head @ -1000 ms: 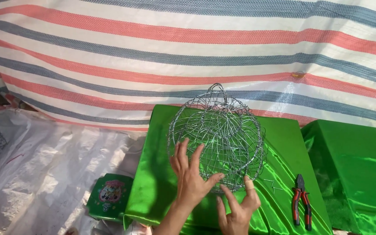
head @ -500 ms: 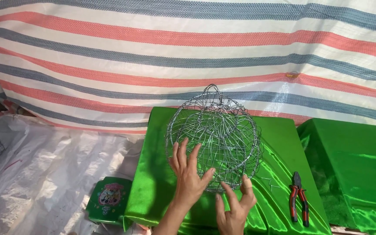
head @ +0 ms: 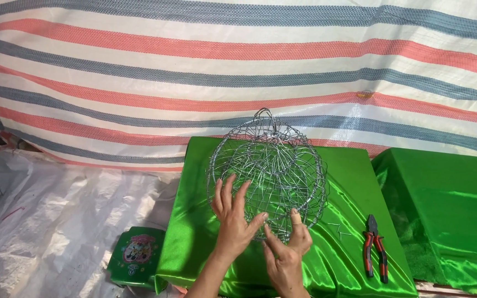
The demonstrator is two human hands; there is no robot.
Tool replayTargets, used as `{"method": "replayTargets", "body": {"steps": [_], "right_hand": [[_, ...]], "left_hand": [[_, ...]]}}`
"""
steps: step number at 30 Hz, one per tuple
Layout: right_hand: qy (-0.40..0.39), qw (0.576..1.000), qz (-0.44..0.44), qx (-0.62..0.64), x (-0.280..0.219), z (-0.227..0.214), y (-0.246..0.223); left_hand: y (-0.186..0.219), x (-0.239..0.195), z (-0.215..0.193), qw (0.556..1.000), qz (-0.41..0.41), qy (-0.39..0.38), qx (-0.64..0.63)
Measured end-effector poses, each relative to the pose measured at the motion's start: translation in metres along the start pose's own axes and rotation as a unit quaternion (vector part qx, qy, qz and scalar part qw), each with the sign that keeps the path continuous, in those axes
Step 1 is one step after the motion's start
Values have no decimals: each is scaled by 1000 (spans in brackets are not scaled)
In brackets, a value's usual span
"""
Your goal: Assembling a wire birdcage structure by hand and using pliers to secure wires.
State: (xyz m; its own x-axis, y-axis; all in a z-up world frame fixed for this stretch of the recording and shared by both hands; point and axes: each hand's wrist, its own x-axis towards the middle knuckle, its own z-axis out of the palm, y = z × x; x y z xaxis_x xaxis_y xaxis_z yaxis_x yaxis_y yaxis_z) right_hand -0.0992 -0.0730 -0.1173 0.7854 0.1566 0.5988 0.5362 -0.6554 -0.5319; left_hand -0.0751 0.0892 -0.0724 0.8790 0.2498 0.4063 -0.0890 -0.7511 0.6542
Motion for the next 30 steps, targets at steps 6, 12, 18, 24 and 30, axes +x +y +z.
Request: {"method": "replayTargets", "body": {"steps": [6,12,18,24,30], "right_hand": [[11,1000,-13,8,5,-2,-2],[33,999,-26,1,5,-6,5],[14,1000,26,0,6,-25,28],[15,997,49,-63,10,-64,85],[-88,939,162,-290,6,-125,192]], "left_hand": [[6,3,-5,1000,5,-5,-5],[4,4,-3,1000,0,-13,-10],[-2,5,1,1000,4,-6,6],[2,-2,2,997,30,61,-24],[4,-33,3,984,88,142,64]]}}
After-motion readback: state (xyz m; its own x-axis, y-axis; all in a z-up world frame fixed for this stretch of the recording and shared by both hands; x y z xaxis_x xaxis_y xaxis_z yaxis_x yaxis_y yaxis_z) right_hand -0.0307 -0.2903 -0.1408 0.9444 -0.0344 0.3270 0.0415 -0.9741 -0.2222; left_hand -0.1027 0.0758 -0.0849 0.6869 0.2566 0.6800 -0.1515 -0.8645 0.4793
